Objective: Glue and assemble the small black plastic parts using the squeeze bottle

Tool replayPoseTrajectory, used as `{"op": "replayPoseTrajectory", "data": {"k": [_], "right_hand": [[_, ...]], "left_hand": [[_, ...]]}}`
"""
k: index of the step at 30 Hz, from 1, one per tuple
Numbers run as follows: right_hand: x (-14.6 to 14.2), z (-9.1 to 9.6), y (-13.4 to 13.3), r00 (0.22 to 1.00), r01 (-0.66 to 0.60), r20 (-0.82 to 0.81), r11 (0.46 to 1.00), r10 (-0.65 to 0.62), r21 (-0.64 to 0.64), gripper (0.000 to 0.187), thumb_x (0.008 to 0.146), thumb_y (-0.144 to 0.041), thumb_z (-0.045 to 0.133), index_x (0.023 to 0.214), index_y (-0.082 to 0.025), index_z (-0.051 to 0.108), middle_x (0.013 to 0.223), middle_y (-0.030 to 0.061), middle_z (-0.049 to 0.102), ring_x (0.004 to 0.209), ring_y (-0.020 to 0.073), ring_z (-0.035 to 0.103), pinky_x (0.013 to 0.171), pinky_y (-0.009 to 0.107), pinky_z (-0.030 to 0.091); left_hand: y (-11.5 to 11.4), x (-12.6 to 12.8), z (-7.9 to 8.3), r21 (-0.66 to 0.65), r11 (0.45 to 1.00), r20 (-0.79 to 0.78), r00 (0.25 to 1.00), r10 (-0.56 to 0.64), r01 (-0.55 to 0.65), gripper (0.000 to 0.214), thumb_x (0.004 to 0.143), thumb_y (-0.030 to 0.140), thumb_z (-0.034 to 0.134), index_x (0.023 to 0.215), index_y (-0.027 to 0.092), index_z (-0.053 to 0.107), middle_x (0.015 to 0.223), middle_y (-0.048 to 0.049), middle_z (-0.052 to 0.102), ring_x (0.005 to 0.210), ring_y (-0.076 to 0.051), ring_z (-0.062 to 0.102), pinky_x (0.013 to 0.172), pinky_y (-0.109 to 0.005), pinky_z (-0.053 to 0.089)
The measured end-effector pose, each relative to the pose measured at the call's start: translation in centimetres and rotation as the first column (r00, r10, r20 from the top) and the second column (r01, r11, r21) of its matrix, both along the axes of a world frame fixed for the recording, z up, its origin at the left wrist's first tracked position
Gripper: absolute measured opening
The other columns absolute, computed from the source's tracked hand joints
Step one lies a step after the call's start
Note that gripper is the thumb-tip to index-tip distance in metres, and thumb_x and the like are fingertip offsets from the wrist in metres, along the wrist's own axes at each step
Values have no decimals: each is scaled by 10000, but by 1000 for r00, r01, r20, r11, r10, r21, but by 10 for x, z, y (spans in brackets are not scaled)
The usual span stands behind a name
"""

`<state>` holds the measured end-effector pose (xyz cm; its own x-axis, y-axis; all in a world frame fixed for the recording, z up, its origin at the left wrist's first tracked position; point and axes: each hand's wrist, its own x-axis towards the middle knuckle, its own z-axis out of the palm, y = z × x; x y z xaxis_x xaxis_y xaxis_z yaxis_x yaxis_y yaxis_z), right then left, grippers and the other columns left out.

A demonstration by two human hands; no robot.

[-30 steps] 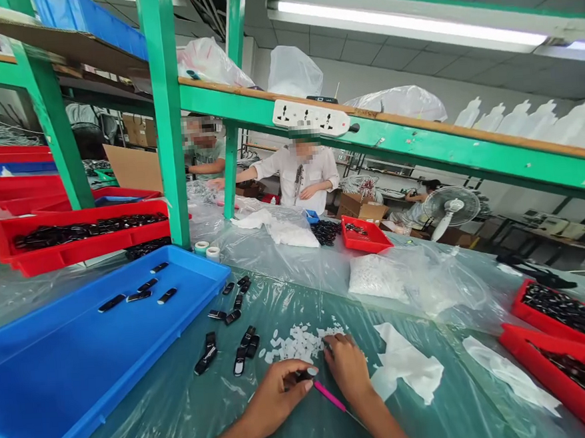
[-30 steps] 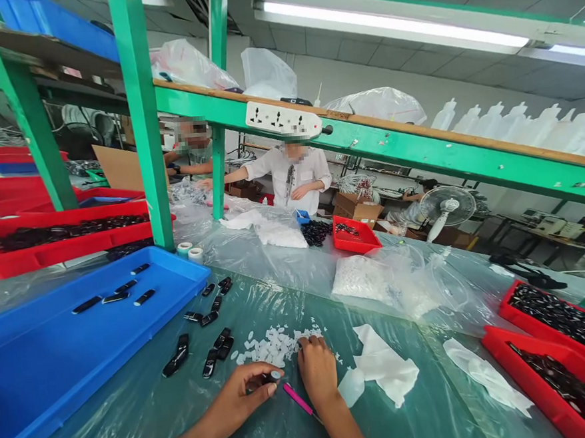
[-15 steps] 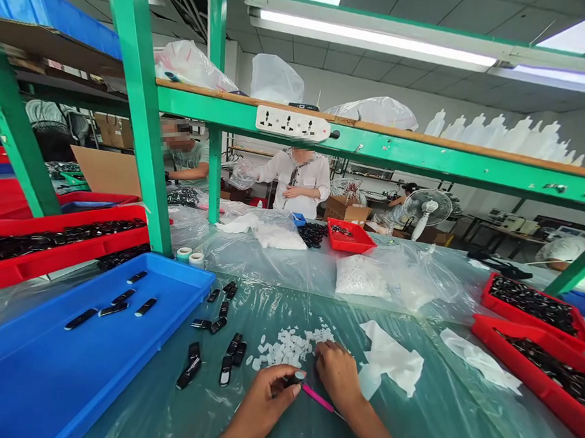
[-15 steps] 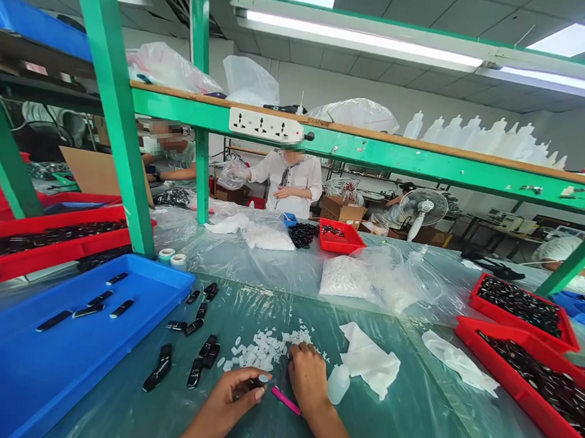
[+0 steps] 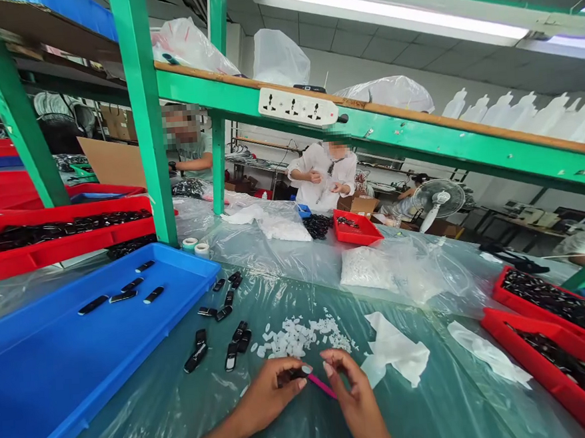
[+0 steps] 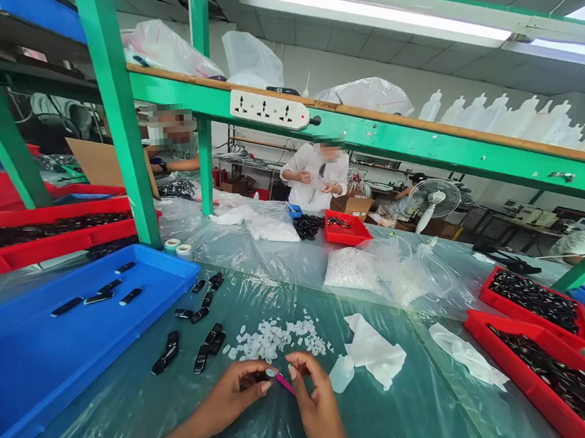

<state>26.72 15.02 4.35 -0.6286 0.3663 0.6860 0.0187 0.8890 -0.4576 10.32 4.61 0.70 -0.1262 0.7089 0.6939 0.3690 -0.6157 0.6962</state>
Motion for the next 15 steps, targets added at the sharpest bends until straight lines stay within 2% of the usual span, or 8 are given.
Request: {"op": "replayPoseTrajectory", "data": {"k": [2,4,6,9,11,15], "right_hand": [[4,4,-8,986,-167,-34,968,163,-186,311,877,-434,470,1033,-166,494,1042,70,490,989,138,480,855,231,392],[9,9,-14,958,-280,-14,929,285,-241,268,871,-396,495,1004,-164,507,950,56,488,904,125,482,819,239,393],[12,12,-18,932,-344,12,897,361,-278,233,871,-361,503,1004,-171,530,896,44,493,859,116,481,804,241,383],[15,12,-19,924,-351,40,883,381,-312,243,860,-346,521,1018,-166,561,899,53,520,859,124,485,802,247,372],[16,11,-19,923,-342,66,886,380,-313,259,858,-344,526,1038,-163,566,943,65,527,888,133,483,817,255,370],[17,11,-22,919,-335,118,904,375,-264,220,868,-327,511,1013,-165,540,946,56,503,911,129,472,824,250,365]], "left_hand": [[-3,2,3,2,995,-36,994,-102,102,429,838,440,521,1004,52,595,852,-96,543,766,-129,491,670,-210,368],[-8,3,6,-15,974,-67,971,-228,228,407,854,422,504,974,44,595,792,-83,524,705,-107,467,638,-202,355],[-13,5,8,-28,959,-88,954,-285,284,390,863,406,495,997,52,590,773,-72,506,688,-97,454,639,-199,350],[-19,8,11,-19,965,-125,957,-260,260,362,867,398,491,1018,82,583,779,-58,480,700,-97,447,647,-199,338],[-21,10,11,-23,973,-158,960,-231,231,346,872,403,478,967,85,574,774,-54,472,704,-102,444,639,-202,327],[-24,11,12,-31,965,-193,945,-263,262,345,892,410,440,902,84,552,736,-47,451,675,-96,409,608,-205,294]]}}
